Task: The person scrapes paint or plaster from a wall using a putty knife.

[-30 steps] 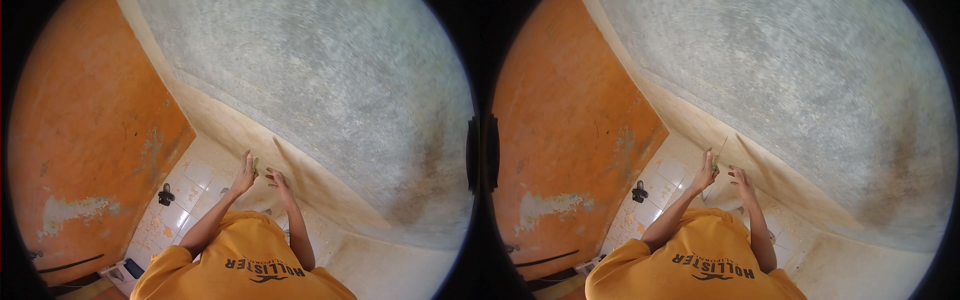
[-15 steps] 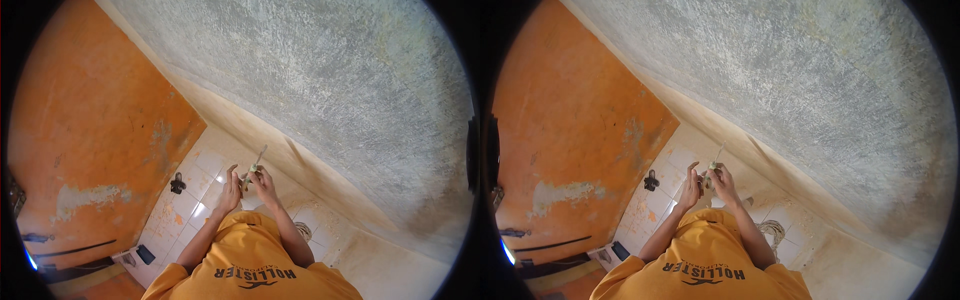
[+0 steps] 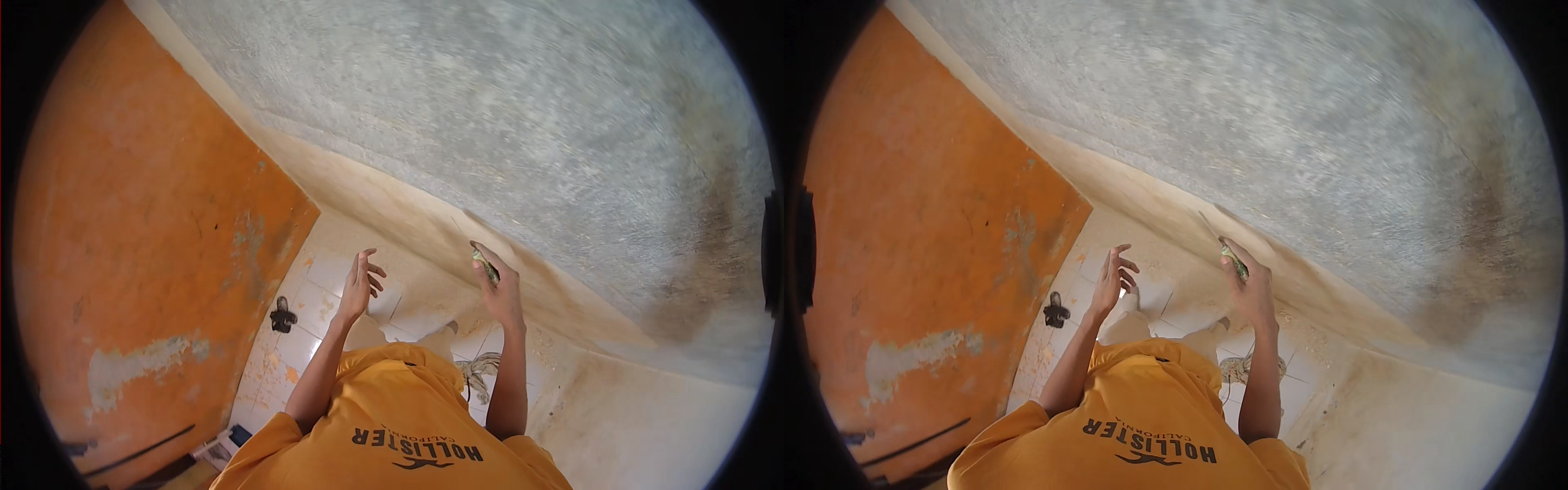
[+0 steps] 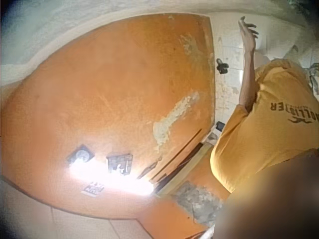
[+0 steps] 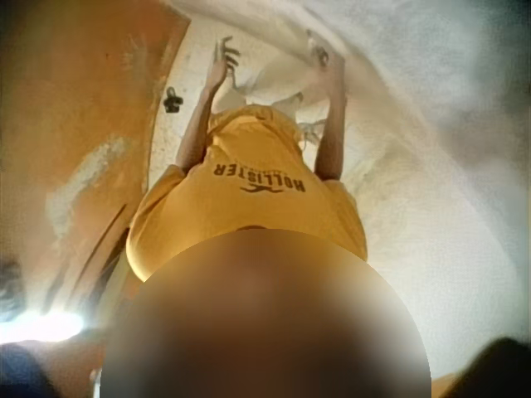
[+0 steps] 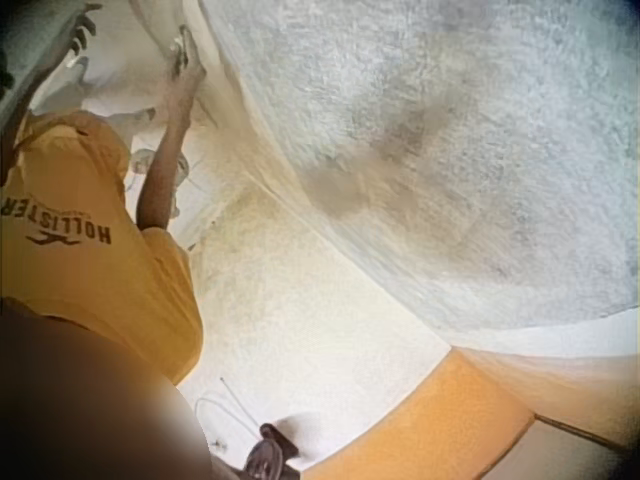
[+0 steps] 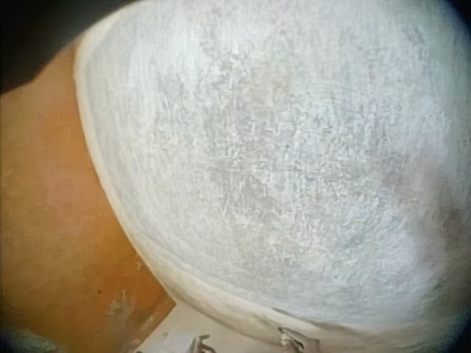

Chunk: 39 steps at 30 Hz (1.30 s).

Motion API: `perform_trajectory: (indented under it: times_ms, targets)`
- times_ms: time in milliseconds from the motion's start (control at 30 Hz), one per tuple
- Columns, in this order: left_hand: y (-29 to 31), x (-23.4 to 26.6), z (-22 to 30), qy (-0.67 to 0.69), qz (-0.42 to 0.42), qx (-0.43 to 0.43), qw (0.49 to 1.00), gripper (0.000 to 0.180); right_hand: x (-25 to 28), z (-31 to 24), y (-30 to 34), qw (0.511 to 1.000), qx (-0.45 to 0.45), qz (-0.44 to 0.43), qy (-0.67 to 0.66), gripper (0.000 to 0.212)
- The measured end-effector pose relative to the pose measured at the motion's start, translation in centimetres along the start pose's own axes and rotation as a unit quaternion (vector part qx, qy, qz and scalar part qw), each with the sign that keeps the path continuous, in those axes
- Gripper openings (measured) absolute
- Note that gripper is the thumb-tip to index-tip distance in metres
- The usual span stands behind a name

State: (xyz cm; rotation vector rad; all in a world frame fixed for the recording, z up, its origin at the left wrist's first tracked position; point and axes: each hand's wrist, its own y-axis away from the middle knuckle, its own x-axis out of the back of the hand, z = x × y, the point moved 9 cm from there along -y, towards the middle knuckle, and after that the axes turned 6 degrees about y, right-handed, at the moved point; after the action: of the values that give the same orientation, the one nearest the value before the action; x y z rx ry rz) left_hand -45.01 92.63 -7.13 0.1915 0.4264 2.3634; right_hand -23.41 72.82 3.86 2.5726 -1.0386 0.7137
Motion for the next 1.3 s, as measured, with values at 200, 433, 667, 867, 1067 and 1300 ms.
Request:
perform_trajectory:
  times_ms: [200, 433, 667, 867, 1067, 1300]
  targets:
    - [-6.3, 5.3, 1.0, 0.021, -0.082, -0.009, 0.996, 0.066, -8.3, -4.5, -7.3, 0.99, 0.06, 0.071, 0.107, 0.034]
    - [-9.1, 13.5, 0.8, 0.035, -0.094, 0.005, 0.995, 0.055, -7.8, -4.9, -4.9, 0.987, -0.017, 0.109, 0.115, 0.036]
    - [-9.0, 16.1, 0.3, 0.035, -0.074, 0.033, 0.996, 0.048, -12.7, -8.0, -7.5, 0.992, -0.007, 0.076, 0.105, 0.037]
    - [-8.2, 18.3, -1.8, 0.078, -0.002, 0.068, 0.995, 0.044, -8.8, -5.3, -4.2, 0.981, -0.118, 0.072, 0.136, 0.037]
    - [-9.2, 13.7, -0.7, 0.11, 0.003, 0.079, 0.991, 0.043, -8.0, -2.5, -3.3, 0.992, -0.048, 0.089, 0.08, 0.037]
    - [-9.3, 7.1, 0.0, 0.177, -0.014, 0.054, 0.983, 0.042, -10.9, -6.1, -6.4, 0.996, 0.027, 0.042, 0.076, 0.04]
